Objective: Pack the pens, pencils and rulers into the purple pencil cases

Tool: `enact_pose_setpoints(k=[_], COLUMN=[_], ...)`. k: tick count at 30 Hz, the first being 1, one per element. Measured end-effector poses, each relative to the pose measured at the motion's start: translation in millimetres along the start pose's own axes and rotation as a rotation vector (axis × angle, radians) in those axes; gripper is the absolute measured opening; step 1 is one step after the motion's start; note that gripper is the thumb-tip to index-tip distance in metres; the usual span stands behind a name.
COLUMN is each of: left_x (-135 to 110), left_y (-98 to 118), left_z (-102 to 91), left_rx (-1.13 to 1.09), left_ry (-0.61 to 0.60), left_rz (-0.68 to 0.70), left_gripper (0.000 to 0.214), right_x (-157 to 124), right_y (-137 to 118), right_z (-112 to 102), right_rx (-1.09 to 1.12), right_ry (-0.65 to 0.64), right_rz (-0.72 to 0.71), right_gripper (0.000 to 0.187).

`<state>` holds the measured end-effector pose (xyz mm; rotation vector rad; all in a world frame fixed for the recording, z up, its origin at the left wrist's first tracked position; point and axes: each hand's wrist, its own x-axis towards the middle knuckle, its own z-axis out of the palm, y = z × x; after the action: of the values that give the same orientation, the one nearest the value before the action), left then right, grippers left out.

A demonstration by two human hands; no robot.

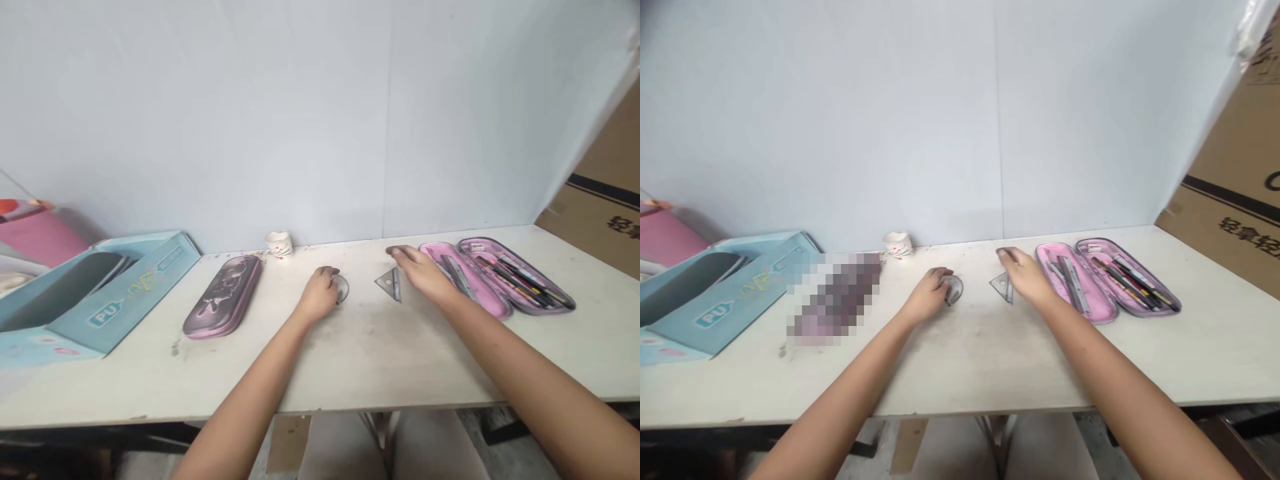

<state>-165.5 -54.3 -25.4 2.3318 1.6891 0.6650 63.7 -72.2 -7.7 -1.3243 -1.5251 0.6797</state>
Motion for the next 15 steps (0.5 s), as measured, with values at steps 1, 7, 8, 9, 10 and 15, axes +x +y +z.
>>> enact_pose_setpoints(k=[1,7,8,9,10,15], left_x=[-5.7,-29.2,-30.4,-31.1,-31.5,-31.4], left_y=[-9.0,-31.7,-32.2,-32.5,-32.8,-34.2], left_z=[-0.9,11.6,14.3,16.6,18.6,23.1], left_rx=[0.025,0.164,0.173,0.176,0.175,0.137], left_ry=[0.006,-0.017,-0.013,-0.01,-0.009,-0.01], left_rz=[0.001,0.069,0.069,0.068,0.068,0.089], left_gripper=[0.035,0.033,0.034,0.035,0.036,0.043], right_x=[3.8,28.7,32.8,36.3,38.8,32.3], right_y=[-5.2,-15.1,-15.2,-15.0,-14.3,-8.9], right_z=[18.3,93.0,97.5,100.5,102.5,114.9], right_rx=[0.043,0.25,0.28,0.295,0.284,0.095], right_ry=[-0.081,-0.306,-0.305,-0.298,-0.29,-0.297], right_rz=[0.04,0.355,0.404,0.442,0.46,0.361], right_gripper=[0.043,0.055,0.056,0.057,0.056,0.031])
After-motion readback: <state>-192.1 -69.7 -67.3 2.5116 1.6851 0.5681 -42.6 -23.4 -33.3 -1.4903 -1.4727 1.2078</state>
